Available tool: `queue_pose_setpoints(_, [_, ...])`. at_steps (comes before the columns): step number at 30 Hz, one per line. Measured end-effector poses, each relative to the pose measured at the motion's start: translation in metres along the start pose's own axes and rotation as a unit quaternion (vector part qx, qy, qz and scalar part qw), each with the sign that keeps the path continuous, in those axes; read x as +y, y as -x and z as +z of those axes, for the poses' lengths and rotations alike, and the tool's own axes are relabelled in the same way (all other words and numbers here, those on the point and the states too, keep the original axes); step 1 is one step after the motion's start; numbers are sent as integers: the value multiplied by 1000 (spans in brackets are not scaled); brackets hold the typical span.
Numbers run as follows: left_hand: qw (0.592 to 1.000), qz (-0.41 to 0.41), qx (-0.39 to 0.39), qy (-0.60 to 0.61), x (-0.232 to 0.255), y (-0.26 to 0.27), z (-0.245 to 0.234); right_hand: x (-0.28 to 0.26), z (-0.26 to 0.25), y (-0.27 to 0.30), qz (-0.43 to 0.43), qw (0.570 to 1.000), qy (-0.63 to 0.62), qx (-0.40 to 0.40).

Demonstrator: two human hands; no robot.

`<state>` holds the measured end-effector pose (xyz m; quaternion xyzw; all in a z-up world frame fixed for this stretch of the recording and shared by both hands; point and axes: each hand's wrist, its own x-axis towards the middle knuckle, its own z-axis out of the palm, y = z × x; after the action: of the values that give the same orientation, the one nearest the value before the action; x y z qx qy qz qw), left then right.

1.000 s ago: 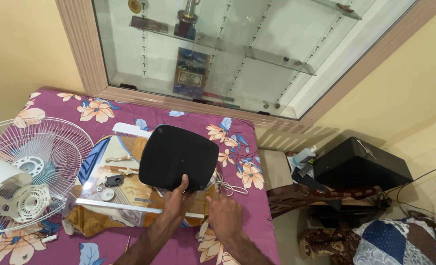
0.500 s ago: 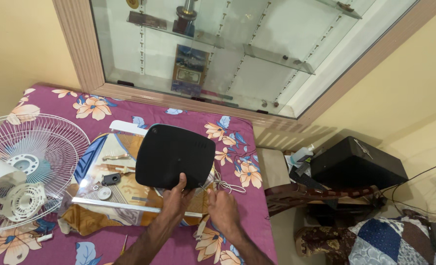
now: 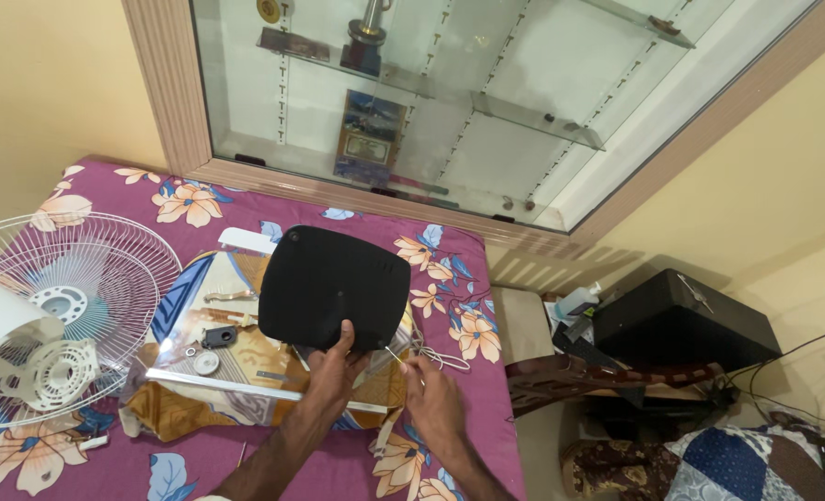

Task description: The person assembles an electric fan on a table. They handle the fan motor housing, attach the black rear cover, and use a screwdriver to secure screws. The fan cage and blades remain disassembled on the table.

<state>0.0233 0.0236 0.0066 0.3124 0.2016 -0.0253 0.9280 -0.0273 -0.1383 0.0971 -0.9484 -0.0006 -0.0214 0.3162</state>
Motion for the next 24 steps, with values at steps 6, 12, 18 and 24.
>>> queue_pose_setpoints(6, [1000, -7, -4, 2, -3, -4, -2, -13, -14, 3, -26, 998, 52, -6])
queue_pose_setpoints(12, [1000, 6, -14, 10, -10, -7, -7, -10, -12, 9, -74, 995, 67, 21])
queue_pose_setpoints(18, [1000, 6, -20, 12, -7, 2, -5, -6, -8, 9, -95, 991, 83, 34])
queue_pose_setpoints(24, [1000, -5, -19, -6, 0, 13, -1, -9, -11, 10, -124, 986, 109, 38])
